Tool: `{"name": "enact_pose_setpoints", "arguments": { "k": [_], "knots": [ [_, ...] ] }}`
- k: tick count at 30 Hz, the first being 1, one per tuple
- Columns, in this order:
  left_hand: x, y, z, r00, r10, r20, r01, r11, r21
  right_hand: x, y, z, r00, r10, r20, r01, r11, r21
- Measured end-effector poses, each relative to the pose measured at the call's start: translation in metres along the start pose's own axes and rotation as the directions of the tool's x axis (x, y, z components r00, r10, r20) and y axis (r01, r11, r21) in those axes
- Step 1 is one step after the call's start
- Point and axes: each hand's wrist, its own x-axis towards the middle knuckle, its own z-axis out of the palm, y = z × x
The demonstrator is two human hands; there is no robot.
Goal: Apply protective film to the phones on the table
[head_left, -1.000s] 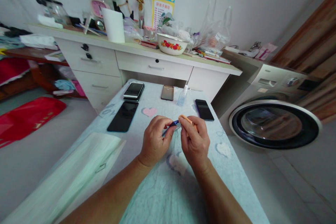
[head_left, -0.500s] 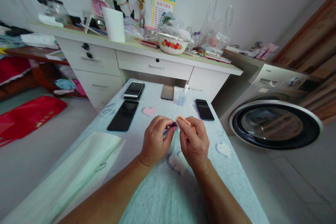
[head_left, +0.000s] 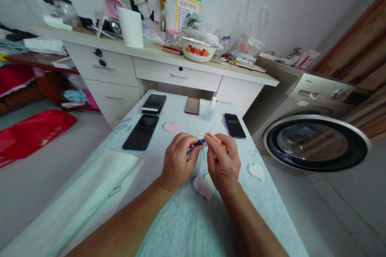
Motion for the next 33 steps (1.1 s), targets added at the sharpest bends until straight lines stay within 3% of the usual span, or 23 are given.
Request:
{"name": "enact_pose_setpoints", "arguments": {
  "k": [11, 23, 33],
  "knots": [
    [0.001, 0.002, -0.001, 1.0, 0.022, 0.014, -0.022, 1.0, -0.005, -0.001, -0.009, 0.002, 0.996, -0.045, 0.073, 0.042, 0.998, 0.043],
    [0.0, -0.001, 0.0, 1.0, 0.013, -0.008, -0.013, 1.0, 0.021, 0.004, 0.015, -0.004, 0.998, 0.036, -0.046, -0.038, 0.998, -0.049],
    [-0.001, -0.001, 0.001, 1.0, 0.019, -0.01, -0.019, 1.0, 0.019, 0.003, 0.005, -0.003, 0.999, 0.029, -0.015, -0.029, 1.0, -0.008]
  ]
}}
